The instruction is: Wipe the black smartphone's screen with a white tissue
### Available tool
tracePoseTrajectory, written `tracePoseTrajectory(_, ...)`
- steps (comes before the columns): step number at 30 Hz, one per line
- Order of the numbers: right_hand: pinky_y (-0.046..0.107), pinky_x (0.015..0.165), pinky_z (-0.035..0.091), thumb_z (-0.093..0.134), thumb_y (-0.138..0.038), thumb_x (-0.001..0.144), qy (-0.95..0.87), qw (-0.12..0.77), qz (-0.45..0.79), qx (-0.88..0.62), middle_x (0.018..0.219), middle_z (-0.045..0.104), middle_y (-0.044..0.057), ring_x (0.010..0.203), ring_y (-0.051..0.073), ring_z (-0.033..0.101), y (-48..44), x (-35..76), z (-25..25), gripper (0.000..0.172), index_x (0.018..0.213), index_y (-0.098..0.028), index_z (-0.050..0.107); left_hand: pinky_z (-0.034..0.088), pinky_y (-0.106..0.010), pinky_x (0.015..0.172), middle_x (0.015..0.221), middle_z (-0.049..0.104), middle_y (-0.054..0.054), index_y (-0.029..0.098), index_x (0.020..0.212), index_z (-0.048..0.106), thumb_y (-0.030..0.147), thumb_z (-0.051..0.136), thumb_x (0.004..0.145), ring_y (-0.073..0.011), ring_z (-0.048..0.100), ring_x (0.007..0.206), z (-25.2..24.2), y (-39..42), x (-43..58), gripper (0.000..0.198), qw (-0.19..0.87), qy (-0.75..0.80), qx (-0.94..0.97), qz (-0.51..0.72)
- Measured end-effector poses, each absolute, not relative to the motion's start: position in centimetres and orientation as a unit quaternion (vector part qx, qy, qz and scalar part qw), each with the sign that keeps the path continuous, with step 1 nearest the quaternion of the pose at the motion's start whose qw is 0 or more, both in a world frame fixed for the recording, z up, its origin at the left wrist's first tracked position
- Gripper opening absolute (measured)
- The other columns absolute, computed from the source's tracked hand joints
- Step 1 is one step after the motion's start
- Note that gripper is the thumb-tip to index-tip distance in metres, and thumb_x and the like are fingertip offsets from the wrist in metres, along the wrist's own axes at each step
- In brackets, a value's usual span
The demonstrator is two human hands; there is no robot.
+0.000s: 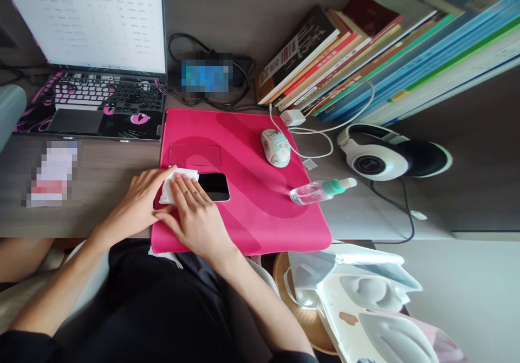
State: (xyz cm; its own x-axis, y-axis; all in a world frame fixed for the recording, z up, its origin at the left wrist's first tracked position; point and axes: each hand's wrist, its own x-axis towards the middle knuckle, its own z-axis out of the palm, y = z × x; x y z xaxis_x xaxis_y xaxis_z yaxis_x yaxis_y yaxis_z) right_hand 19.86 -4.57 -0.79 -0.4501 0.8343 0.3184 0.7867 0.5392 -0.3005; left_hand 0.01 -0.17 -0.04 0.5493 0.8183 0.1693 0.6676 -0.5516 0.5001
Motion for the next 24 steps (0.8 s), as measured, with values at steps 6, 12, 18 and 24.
tracePoseTrajectory(6,0.052,0.133,0.039,0.051,-0.053,0.111,-0.856,0.22,0.051,-0.465,0.167,0.047,0.024,0.161,0.033,0.041,-6.0,19.9,-1.0,0.072,0.161,-0.002,0.048,0.039,-0.056,0.122,0.161,0.053,-0.012,0.033,0.169,0.024,0.007,0.067,0.088,-0.0332,0.047,0.151,0.3,0.0,-0.7,0.095,0.231,0.423,0.856,0.187)
tracePoseTrajectory(12,0.052,0.132,0.041,0.052,-0.049,0.111,-0.856,0.221,0.055,-0.464,0.168,0.048,0.02,0.159,0.032,0.044,-6.7,19.7,-1.1,0.068,0.163,-0.006,0.047,0.041,-0.057,0.12,0.16,0.054,-0.012,0.032,0.167,0.028,0.007,0.069,0.086,-0.0348,0.049,0.149,0.0,0.1,-0.5,0.094,0.227,0.426,0.855,0.189)
tracePoseTrajectory(18,0.05,0.133,0.039,0.047,-0.047,0.113,-0.845,0.228,0.062,-0.479,0.163,0.055,0.019,0.158,0.03,0.046,-4.3,18.8,-1.0,0.06,0.157,-0.007,0.056,0.041,-0.056,0.121,0.164,0.05,-0.013,0.033,0.168,0.025,0.006,0.067,0.089,-0.0344,0.048,0.15,-0.1,-0.1,-0.6,0.094,0.224,0.417,0.858,0.2)
tracePoseTrajectory(24,0.05,0.134,0.038,0.047,-0.049,0.113,-0.84,0.23,0.064,-0.487,0.162,0.056,0.02,0.157,0.03,0.048,-3.4,18.5,-1.0,0.062,0.154,-0.005,0.059,0.037,-0.055,0.126,0.167,0.047,-0.013,0.032,0.167,0.028,0.011,0.065,0.093,-0.0324,0.044,0.155,0.0,-0.2,-0.4,0.086,0.226,0.419,0.852,0.219)
